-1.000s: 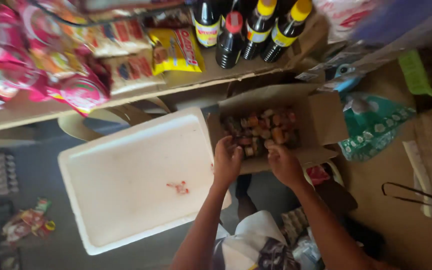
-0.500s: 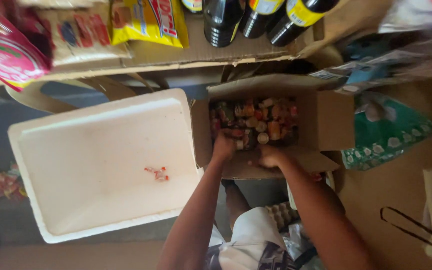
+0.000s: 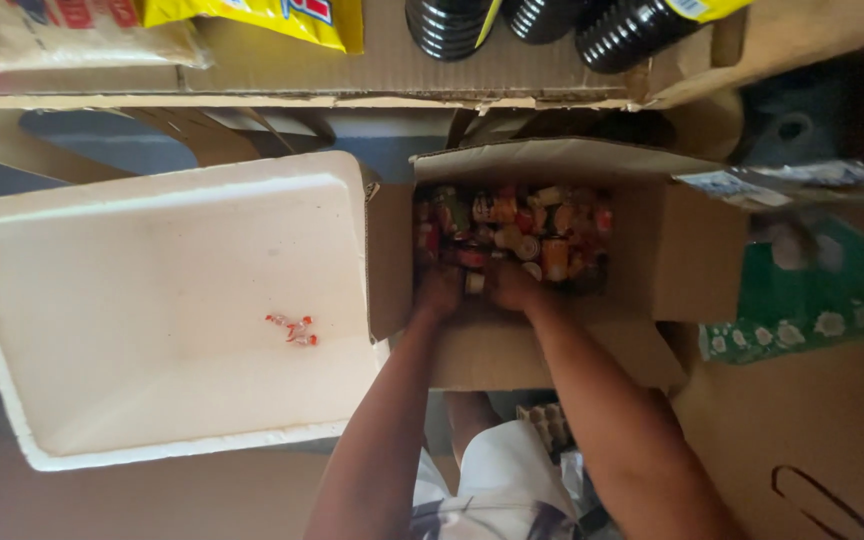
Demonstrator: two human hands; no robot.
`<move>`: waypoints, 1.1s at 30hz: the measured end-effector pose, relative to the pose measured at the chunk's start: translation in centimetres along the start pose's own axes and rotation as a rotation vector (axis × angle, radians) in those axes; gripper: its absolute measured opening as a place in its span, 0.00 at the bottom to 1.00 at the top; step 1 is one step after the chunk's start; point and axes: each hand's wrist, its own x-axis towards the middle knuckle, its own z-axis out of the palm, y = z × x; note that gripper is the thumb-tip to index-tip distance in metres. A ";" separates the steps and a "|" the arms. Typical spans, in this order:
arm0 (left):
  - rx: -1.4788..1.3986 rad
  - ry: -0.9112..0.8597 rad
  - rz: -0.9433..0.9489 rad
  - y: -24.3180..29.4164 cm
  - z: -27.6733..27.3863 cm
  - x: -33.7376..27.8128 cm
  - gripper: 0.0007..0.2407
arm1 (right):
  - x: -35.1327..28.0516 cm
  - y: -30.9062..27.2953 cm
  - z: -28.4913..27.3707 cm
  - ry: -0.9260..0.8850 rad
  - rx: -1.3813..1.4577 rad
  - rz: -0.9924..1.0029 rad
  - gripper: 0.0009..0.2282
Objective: Restock canned goods and small condiment bottles from a box onto the grocery shelves.
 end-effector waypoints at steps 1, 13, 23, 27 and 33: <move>0.008 -0.010 0.001 0.6 -0.3 0.1 0.21 | 0.6 0.0 0.3 0.034 -0.022 -0.017 0.17; 0.008 -0.045 0.009 3.8 -1.2 -0.5 0.20 | 2.6 0.7 4.0 0.078 0.100 0.060 0.25; 0.323 -0.223 0.172 2.2 0.5 0.3 0.17 | 2.5 1.5 4.5 0.169 0.210 0.064 0.30; 0.144 -0.084 0.241 2.9 0.4 -0.4 0.15 | 1.6 2.5 3.9 0.260 0.297 0.013 0.27; -0.388 0.020 0.193 6.6 -4.2 -4.1 0.14 | -0.9 0.0 3.0 0.376 0.477 -0.070 0.24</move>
